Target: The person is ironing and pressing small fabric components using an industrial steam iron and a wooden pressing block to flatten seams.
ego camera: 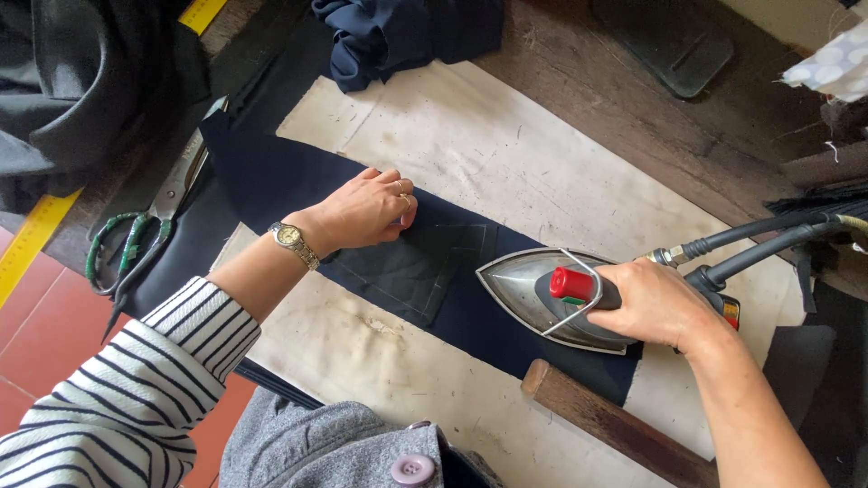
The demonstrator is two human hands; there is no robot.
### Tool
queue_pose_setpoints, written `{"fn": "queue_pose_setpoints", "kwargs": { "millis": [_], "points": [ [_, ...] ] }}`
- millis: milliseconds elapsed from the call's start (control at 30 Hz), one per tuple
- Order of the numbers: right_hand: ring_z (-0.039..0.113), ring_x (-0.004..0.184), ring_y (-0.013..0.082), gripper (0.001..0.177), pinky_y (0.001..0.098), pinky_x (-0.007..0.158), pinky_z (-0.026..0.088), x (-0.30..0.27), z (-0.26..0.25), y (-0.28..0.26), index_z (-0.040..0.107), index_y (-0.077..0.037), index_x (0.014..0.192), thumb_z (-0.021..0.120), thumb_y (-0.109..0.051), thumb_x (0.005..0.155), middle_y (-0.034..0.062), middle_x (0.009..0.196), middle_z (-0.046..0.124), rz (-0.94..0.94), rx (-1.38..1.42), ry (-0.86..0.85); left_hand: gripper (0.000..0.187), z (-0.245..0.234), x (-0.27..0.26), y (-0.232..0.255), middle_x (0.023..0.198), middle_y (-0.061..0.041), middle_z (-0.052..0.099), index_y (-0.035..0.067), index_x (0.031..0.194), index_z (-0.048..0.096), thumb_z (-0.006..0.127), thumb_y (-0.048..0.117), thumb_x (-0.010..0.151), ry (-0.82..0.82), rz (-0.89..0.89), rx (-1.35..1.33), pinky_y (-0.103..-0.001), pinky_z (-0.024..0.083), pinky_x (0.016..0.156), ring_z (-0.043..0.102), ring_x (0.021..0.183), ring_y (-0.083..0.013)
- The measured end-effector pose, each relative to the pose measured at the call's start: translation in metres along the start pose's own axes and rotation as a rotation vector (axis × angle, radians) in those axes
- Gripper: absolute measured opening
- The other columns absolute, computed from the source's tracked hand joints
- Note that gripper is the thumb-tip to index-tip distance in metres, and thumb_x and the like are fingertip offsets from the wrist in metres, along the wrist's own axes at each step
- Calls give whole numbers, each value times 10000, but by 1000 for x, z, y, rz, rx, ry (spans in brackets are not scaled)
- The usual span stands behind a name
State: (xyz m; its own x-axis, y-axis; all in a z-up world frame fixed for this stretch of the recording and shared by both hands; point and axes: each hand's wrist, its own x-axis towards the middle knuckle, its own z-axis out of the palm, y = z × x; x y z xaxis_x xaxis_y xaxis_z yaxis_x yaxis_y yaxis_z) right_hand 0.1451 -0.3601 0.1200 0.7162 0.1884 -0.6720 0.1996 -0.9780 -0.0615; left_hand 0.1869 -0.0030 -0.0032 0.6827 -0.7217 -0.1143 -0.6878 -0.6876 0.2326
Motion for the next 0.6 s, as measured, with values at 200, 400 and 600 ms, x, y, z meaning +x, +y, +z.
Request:
{"fn": "queue_pose_setpoints", "kwargs": {
  "millis": [200, 400, 600],
  "points": [
    [516, 532, 155, 146, 292, 582, 429, 1, 1, 1, 610, -196, 663, 697, -304, 708, -36, 539, 617, 4, -4, -1, 147, -3, -3, -2, 991, -8, 613, 176, 950, 679, 720, 259, 837, 3, -22, -15, -377, 406, 810, 528, 941, -210],
    [527, 540, 175, 132, 303, 584, 431, 1, 0, 0, 610, -197, 666, 688, -300, 693, -25, 538, 622, 2, -9, 8, 127, -15, -11, -5, 1000, -27, 614, 170, 945, 677, 703, 247, 847, 5, -88, -33, -378, 406, 805, 535, 959, -215],
    [546, 557, 178, 125, 305, 589, 433, 1, 1, 1, 608, -199, 668, 681, -297, 691, -23, 556, 635, -5, -12, 5, 95, -22, -28, -25, 973, -26, 619, 167, 913, 671, 663, 208, 827, 105, -200, -40, -391, 435, 805, 552, 970, -231]
  ]
}}
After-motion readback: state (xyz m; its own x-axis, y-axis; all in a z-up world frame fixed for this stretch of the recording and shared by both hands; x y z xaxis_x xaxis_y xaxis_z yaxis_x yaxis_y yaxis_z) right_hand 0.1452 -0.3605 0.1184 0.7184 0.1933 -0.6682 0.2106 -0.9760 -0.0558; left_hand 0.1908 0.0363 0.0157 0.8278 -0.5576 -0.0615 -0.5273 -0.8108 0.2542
